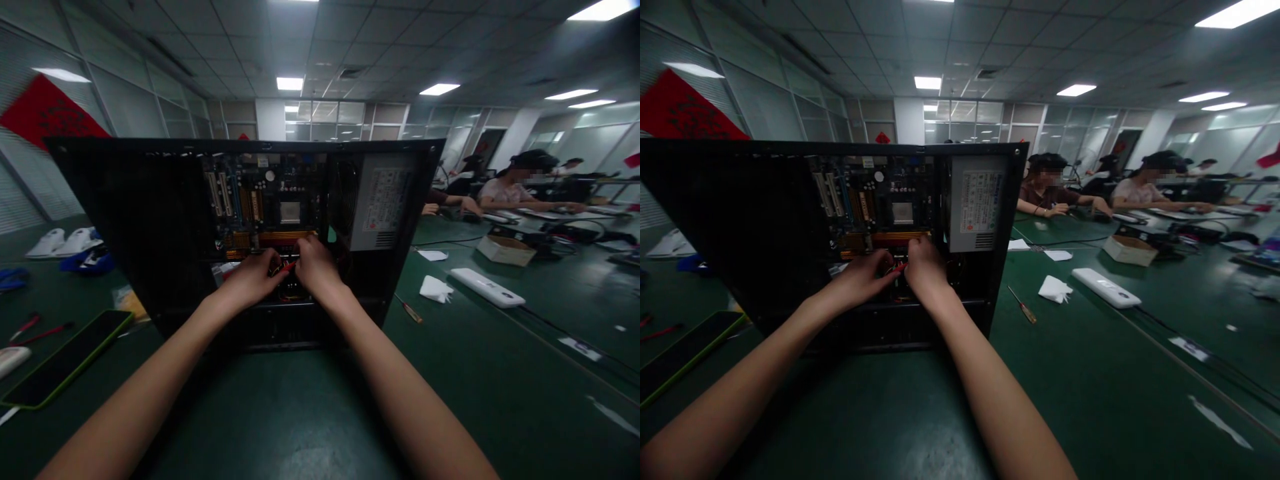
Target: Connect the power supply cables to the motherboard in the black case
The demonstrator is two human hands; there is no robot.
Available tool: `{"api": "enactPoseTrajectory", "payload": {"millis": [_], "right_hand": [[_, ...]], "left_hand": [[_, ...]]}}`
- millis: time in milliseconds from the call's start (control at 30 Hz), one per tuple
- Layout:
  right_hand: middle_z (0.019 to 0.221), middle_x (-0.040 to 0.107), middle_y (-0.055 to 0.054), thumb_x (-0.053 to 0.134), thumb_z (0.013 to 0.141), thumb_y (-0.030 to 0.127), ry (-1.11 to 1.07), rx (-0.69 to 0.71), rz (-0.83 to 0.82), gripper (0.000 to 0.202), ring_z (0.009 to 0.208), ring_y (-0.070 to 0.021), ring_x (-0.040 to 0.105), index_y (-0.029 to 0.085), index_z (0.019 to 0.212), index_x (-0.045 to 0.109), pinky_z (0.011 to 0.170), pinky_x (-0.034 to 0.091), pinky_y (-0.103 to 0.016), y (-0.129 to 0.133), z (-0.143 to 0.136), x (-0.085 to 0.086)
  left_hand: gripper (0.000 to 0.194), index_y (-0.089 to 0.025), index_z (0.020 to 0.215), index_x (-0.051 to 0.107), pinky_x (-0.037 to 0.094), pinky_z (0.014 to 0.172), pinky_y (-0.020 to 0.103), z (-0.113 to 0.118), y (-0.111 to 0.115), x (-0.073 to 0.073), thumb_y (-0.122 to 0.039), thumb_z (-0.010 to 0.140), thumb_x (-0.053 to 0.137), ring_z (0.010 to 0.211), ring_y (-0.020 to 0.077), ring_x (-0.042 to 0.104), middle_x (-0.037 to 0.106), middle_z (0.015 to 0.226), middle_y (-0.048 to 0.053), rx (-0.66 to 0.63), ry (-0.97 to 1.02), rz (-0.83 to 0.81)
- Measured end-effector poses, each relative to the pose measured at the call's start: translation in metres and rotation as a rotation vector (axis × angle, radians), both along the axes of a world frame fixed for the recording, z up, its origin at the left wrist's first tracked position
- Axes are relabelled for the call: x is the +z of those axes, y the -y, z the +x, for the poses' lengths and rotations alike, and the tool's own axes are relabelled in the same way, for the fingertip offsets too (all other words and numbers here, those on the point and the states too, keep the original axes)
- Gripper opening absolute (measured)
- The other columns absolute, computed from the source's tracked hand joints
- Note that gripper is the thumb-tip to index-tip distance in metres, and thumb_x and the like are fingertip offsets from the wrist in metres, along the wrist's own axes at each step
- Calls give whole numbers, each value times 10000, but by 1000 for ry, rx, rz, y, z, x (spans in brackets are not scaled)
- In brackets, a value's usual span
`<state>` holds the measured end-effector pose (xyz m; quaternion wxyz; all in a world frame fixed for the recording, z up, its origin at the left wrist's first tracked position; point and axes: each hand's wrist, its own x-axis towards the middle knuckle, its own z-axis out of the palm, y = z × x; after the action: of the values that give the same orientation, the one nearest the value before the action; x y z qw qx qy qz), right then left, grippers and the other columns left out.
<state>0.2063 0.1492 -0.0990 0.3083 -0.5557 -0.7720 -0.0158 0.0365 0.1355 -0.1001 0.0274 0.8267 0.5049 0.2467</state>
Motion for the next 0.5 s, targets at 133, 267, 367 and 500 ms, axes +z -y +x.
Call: {"api": "enactPoseTrajectory", "payload": {"millis": [133,267,367,500], "right_hand": [[1096,637,-115,490,833,5,-86,129,48,290,1048,-205,590,127,1025,670,907,456,-295,-5,-1,-4],[1035,637,-89,493,853,35,-124,248,83,240,1003,-191,589,144,952,682,883,444,-284,-6,-3,-2],[1023,653,-85,494,861,48,-122,287,74,235,992,-189,599,149,940,692,853,442,-275,-5,-4,0],[1059,705,-113,488,855,35,-28,386,-87,282,1026,-205,633,139,988,715,852,452,-274,-3,-3,-2]], "left_hand": [[259,-186,1027,556,447,726,337,0,0,4,-385,867,601,838,241,642,683,947,79,-75,-3,-29],[235,-179,1029,589,435,686,315,3,4,9,-311,834,589,782,225,646,696,901,64,-124,-67,-53],[247,-164,1043,617,441,662,297,5,7,12,-275,825,577,759,220,657,717,878,64,-157,-95,-86],[220,-164,964,691,468,696,298,7,8,13,-278,872,528,808,235,681,752,907,89,-167,-110,-106]]}}
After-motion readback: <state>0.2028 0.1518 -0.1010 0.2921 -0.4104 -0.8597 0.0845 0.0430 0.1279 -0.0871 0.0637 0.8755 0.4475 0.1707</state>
